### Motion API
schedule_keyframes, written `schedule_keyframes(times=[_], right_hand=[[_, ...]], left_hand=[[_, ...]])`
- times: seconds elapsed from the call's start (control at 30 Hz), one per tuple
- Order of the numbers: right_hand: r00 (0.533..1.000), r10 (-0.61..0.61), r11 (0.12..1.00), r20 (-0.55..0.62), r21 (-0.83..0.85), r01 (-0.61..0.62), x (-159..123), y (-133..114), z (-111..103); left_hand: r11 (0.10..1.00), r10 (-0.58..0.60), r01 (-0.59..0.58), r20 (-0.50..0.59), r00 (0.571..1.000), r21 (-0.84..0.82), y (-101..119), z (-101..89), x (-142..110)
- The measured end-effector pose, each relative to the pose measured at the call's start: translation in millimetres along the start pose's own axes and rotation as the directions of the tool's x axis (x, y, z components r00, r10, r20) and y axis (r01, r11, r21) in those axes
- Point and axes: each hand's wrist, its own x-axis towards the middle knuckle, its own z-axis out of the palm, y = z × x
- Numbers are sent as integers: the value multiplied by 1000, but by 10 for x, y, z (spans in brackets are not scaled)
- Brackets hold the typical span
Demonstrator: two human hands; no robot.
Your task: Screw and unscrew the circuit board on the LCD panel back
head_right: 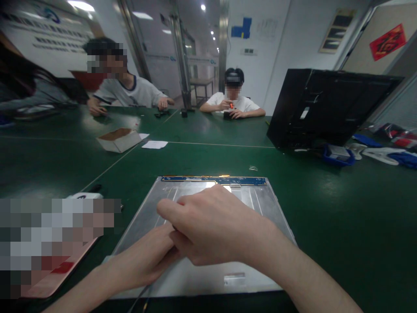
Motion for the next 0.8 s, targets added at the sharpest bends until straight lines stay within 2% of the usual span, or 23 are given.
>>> schedule_keyframes(times=[0.27, 0.4, 0.5, 0.57, 0.63, 0.8], right_hand=[[996, 71, 996, -62, -46, -74, -76, 76, -95], [984, 138, 988, -116, -47, -144, -195, 146, -153], [955, 215, 975, -205, -13, -222, -339, 262, -129], [898, 290, 953, -330, 10, -303, -454, 375, -35], [814, 392, 913, -428, 69, -403, -577, 506, 126], [665, 635, 772, -392, 357, -527, -864, 817, 613]], left_hand=[[996, -65, 61, 52, 997, 66, 135, -180, 0], [992, -110, 111, -24, 994, 53, 119, -213, 12], [992, -126, 123, -111, 986, -32, 60, -215, 24], [985, -150, 133, -156, 976, -111, 18, -229, 37], [978, -179, 153, -196, 964, -145, -18, -262, 65], [972, -234, 231, -280, 931, -47, -119, -344, 256]])
